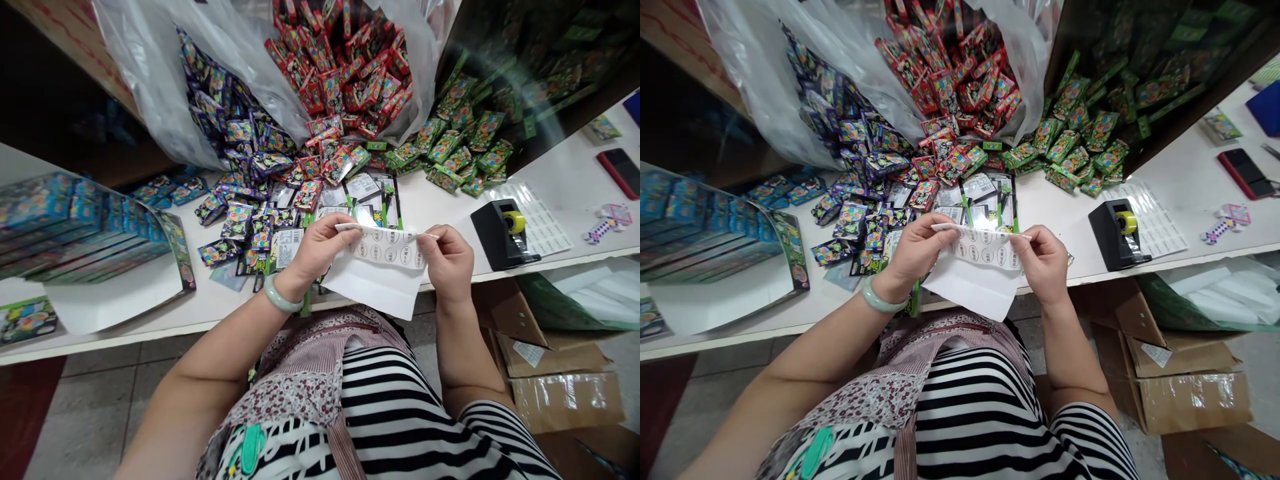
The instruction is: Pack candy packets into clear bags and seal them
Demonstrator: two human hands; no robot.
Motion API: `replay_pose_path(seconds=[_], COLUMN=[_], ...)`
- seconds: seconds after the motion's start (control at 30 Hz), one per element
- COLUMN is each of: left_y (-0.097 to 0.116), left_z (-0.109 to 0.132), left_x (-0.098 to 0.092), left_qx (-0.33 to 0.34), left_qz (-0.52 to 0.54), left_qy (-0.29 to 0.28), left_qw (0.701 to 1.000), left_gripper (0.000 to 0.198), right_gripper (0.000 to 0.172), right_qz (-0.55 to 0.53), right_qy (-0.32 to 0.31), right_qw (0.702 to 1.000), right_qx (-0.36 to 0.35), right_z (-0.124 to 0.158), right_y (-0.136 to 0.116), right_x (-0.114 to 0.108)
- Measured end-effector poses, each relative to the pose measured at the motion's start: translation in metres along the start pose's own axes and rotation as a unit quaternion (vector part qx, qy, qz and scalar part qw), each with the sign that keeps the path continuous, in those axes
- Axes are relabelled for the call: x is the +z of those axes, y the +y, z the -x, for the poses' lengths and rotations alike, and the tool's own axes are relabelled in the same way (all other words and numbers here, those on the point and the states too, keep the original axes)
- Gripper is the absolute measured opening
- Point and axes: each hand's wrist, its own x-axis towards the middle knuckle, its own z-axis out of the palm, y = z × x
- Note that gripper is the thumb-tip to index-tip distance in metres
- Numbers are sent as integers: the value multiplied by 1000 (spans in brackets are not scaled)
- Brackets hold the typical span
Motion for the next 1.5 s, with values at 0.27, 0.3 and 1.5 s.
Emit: replay_pose_path(seconds=[0.27, 0.3, 1.5], left_y=[-5, -5, 0], left_z=[0, 1, 2], left_x=[0, 0, -3], left_qx=[-5, -4, 27], left_qz=[-6, -6, -28], left_qy=[28, 28, -55], left_qw=[1000, 1000, 998], left_gripper=[20, 20, 20], right_gripper=[19, 17, 11], right_qz=[-8, -4, 119], right_qy=[-1, -20, -215], right_qw=[1000, 1000, 969], right_qx=[-17, -12, 32], right_z=[-1, -3, -25], right_y=[6, 5, -9], right_x=[-3, -5, 1])
